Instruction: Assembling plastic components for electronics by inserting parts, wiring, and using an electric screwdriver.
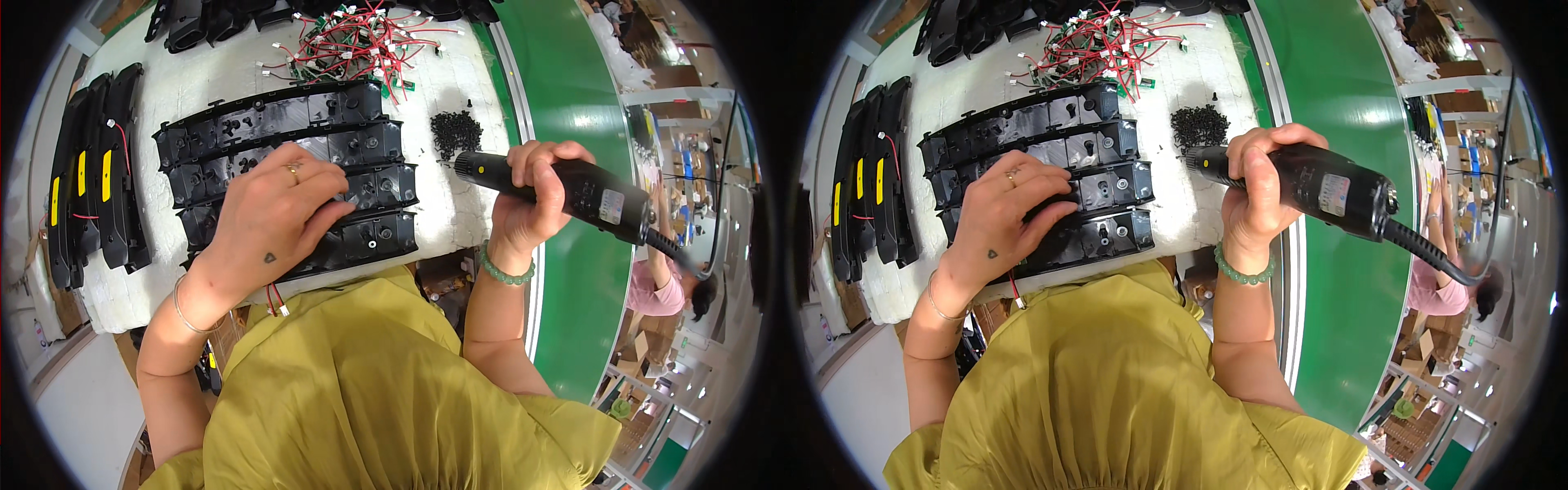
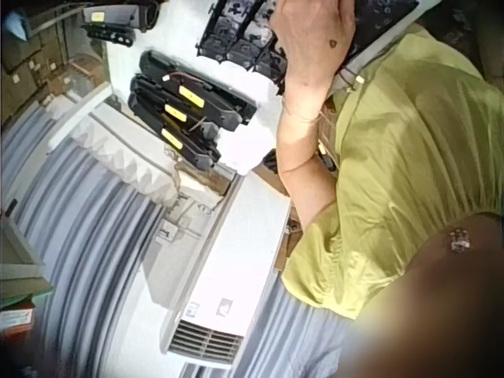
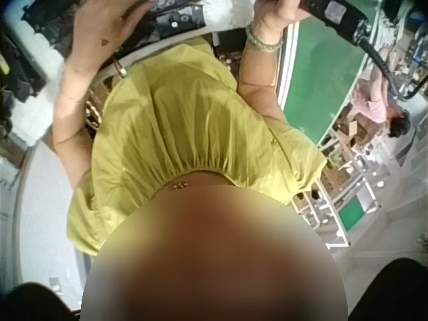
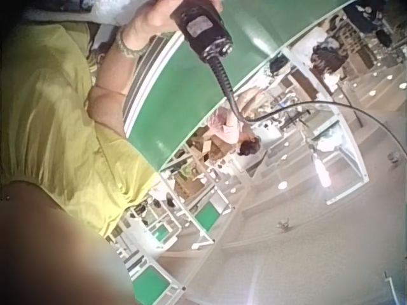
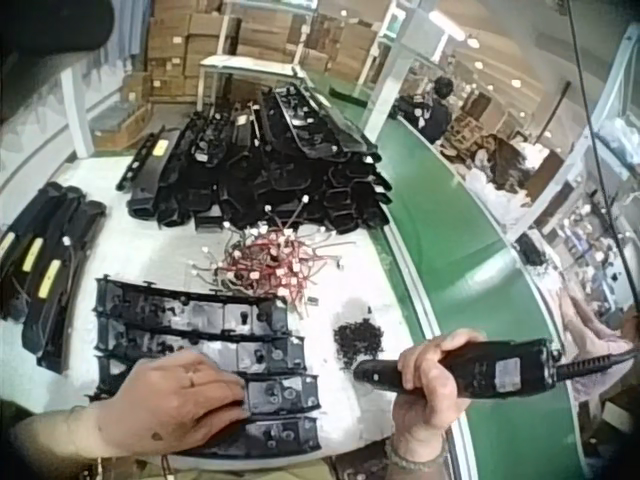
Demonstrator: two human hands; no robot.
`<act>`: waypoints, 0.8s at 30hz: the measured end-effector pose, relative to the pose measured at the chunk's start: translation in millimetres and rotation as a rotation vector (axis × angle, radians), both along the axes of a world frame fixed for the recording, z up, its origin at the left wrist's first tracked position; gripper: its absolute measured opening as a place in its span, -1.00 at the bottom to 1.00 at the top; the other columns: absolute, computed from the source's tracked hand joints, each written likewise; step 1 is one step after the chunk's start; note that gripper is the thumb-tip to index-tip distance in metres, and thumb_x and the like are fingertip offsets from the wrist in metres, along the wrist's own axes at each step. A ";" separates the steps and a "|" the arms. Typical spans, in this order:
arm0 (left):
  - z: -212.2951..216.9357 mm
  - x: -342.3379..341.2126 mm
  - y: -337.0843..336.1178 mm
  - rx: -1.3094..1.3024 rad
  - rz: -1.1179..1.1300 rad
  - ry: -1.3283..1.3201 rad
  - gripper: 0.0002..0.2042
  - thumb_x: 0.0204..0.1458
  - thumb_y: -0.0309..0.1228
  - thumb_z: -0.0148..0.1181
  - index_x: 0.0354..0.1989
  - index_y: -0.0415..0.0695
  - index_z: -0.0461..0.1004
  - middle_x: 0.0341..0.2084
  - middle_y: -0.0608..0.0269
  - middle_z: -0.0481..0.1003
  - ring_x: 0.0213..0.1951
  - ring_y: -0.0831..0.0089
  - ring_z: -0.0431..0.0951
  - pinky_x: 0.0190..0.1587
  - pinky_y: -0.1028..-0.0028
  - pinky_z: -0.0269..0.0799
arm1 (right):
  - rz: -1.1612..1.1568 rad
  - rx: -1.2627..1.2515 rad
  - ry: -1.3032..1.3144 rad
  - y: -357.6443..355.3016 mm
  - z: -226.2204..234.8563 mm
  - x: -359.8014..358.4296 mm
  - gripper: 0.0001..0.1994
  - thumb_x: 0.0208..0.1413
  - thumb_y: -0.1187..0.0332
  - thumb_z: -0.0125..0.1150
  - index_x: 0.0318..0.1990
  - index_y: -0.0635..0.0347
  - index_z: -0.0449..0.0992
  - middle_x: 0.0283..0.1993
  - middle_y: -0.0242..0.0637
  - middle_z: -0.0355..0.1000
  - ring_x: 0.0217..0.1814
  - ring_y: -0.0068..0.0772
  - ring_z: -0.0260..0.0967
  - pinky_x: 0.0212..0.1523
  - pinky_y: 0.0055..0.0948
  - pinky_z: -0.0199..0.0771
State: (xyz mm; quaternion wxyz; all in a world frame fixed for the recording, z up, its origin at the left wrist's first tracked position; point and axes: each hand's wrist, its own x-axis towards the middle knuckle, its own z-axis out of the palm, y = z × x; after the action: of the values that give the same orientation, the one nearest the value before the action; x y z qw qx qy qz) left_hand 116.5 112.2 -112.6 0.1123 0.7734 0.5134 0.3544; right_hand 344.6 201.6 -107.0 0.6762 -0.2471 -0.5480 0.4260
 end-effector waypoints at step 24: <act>-32.1 75.2 101.5 -0.031 -0.279 -0.219 -0.87 -0.18 -0.39 0.30 -0.41 -0.08 0.59 -0.51 0.27 0.54 -0.25 0.33 0.49 -0.30 0.34 0.44 | 0.176 0.214 0.181 -11.1 40.5 37.6 -0.69 -0.07 0.44 0.05 -0.10 0.12 0.29 -0.63 -0.53 0.14 -0.64 -0.64 0.06 -0.44 -0.53 0.10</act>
State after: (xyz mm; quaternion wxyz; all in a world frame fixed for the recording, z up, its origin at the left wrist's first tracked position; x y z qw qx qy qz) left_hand 191.8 213.8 -144.7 0.2276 0.7921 0.3914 0.4094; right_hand 382.2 190.5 -66.5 0.7052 -0.0856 -0.5467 0.4433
